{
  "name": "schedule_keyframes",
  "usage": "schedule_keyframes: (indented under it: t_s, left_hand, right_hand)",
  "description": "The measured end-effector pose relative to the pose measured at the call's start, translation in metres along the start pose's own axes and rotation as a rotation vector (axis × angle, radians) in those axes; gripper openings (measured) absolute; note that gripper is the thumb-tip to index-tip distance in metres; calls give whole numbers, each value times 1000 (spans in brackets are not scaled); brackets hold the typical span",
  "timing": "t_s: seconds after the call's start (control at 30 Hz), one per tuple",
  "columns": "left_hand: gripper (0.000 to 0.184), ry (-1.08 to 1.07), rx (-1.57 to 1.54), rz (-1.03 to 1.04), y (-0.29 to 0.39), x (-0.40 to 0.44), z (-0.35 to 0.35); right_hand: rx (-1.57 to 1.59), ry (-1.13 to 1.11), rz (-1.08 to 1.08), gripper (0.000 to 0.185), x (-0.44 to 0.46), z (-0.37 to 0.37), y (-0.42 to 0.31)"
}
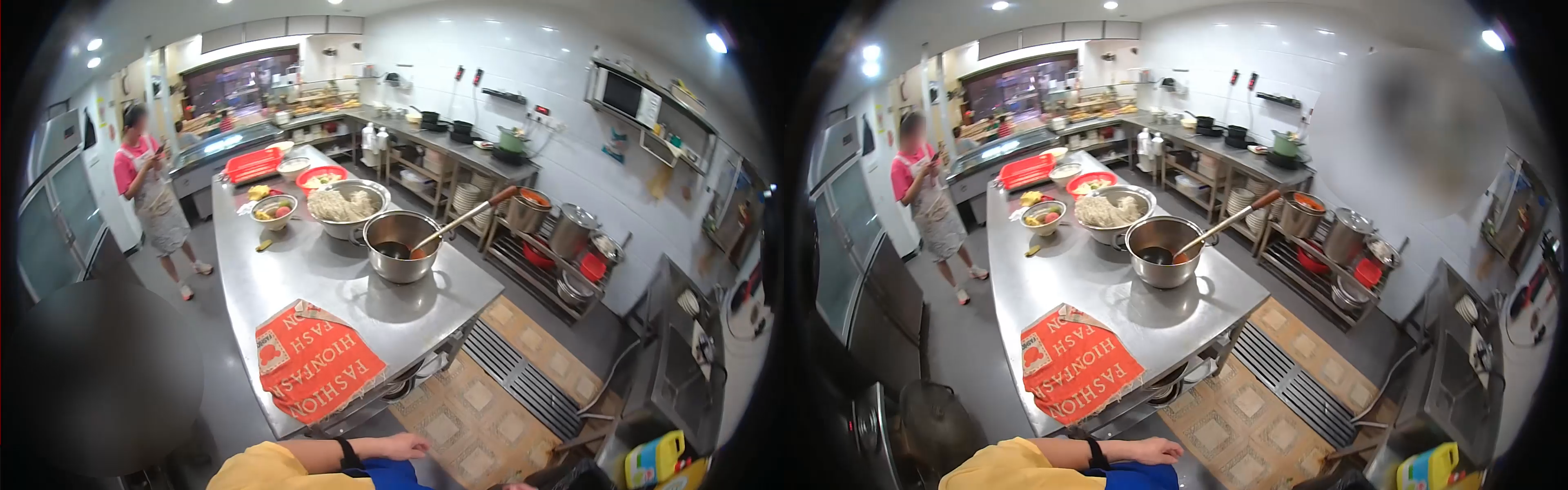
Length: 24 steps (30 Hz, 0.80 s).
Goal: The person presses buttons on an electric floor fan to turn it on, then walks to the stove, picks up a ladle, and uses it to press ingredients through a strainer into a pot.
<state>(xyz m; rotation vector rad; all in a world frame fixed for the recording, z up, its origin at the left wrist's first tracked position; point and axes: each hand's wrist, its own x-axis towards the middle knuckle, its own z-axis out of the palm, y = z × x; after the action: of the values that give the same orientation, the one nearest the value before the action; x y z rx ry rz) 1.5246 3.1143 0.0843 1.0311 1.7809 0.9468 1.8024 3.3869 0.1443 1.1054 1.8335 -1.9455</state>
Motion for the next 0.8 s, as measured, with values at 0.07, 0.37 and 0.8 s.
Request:
schedule_keyframes:
  t_s: [0.07, 0.37, 0.8]
  left_hand:
    - [34, 57, -21, -94, -2, 6, -11]
    - [34, 60, -9, -165, -23, 135, -82]
    - [33, -296, 215, -179, 47, 420, -117]
  right_hand:
    - [-122, -125, -123, 27, 67, -21, -34]
    - [-1076, -279, -245, 34, 210, -48, -50]
    - [-423, 85, 359, 34, 270, -225, 27]
